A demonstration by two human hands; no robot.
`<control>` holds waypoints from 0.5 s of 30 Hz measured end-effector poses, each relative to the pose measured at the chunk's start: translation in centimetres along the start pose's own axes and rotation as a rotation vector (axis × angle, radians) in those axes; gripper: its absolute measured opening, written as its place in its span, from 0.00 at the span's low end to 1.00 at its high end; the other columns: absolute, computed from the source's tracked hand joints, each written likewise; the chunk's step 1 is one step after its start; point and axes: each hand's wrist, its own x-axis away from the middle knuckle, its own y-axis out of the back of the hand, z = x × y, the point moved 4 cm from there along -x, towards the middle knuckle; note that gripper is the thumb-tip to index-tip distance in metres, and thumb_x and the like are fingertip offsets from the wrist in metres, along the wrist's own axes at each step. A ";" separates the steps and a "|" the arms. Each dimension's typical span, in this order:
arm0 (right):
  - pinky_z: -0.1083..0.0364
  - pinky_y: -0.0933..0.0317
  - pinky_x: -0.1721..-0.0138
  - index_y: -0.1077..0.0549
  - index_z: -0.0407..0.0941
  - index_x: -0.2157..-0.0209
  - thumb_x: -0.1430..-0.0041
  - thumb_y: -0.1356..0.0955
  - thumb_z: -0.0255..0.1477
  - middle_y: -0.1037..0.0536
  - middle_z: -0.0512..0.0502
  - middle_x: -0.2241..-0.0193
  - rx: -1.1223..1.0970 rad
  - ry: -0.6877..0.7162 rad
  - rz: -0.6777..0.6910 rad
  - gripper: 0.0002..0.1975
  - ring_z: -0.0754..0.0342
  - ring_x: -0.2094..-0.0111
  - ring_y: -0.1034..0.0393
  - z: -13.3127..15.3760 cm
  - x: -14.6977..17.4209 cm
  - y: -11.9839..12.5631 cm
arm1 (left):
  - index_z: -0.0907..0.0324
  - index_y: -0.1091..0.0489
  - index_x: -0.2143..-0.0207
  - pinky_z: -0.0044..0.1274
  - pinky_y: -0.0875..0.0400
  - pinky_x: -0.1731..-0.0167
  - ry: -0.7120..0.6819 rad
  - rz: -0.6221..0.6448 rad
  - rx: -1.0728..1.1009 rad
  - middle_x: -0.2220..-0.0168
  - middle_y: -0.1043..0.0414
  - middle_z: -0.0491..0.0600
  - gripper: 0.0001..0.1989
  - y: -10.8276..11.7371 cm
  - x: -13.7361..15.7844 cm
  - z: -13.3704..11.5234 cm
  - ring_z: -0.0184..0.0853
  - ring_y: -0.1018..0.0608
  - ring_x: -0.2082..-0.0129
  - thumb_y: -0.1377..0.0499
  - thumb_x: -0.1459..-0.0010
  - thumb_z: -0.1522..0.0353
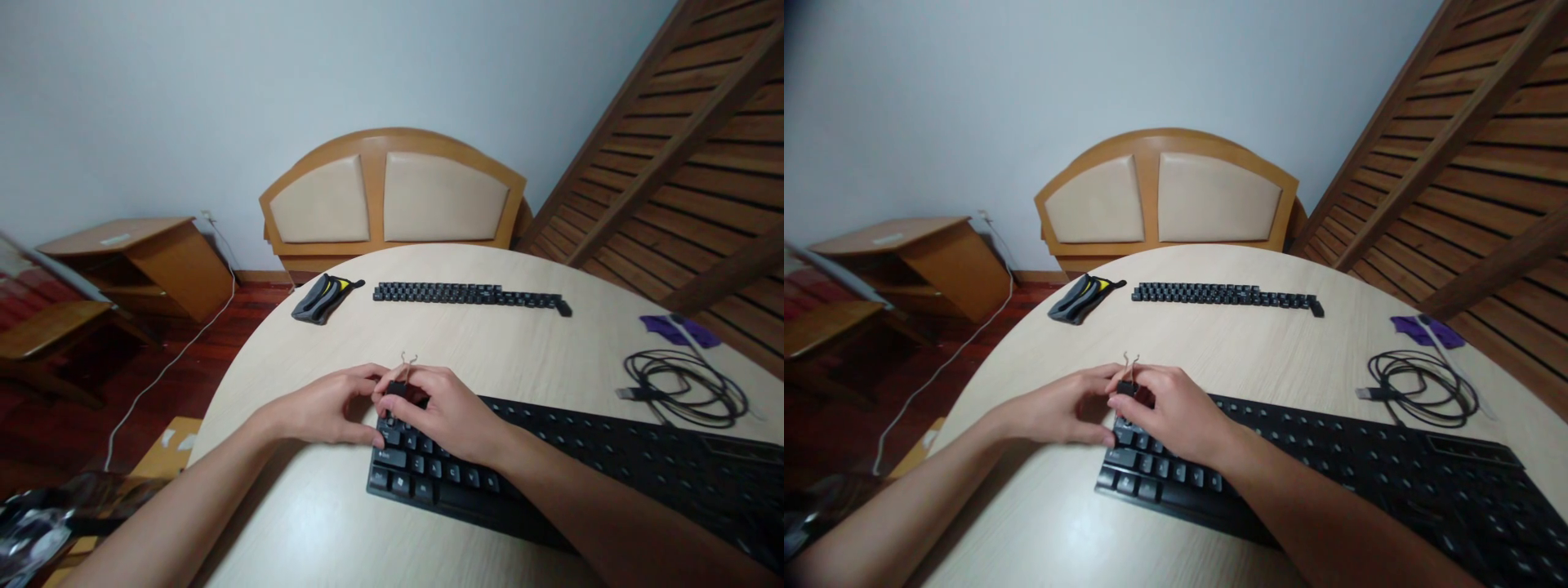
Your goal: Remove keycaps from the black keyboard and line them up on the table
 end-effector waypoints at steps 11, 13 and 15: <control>0.56 0.36 0.59 0.24 0.47 0.56 0.36 0.34 0.30 0.22 0.49 0.63 0.043 0.012 -0.007 0.09 0.54 0.63 0.28 -0.2 0.1 -0.1 | 0.58 0.28 0.57 0.34 0.37 0.43 -0.002 -0.001 -0.037 0.45 0.32 0.54 0.17 0.0 0.1 0.2 0.44 0.30 0.44 0.32 0.48 0.64; 0.56 0.36 0.59 0.24 0.46 0.56 0.36 0.34 0.29 0.22 0.49 0.63 0.048 0.008 -0.006 0.09 0.54 0.63 0.29 -0.2 0.0 0.0 | 0.59 0.28 0.60 0.34 0.37 0.42 -0.013 -0.001 -0.032 0.45 0.32 0.54 0.14 0.0 0.0 0.2 0.44 0.30 0.44 0.32 0.48 0.64; 0.56 0.36 0.59 0.25 0.46 0.55 0.36 0.34 0.29 0.22 0.49 0.63 0.046 0.000 -0.001 0.10 0.54 0.63 0.28 -0.3 0.0 0.0 | 0.59 0.28 0.63 0.34 0.38 0.42 -0.021 0.005 -0.024 0.44 0.33 0.54 0.13 0.0 0.0 0.1 0.44 0.30 0.44 0.32 0.47 0.63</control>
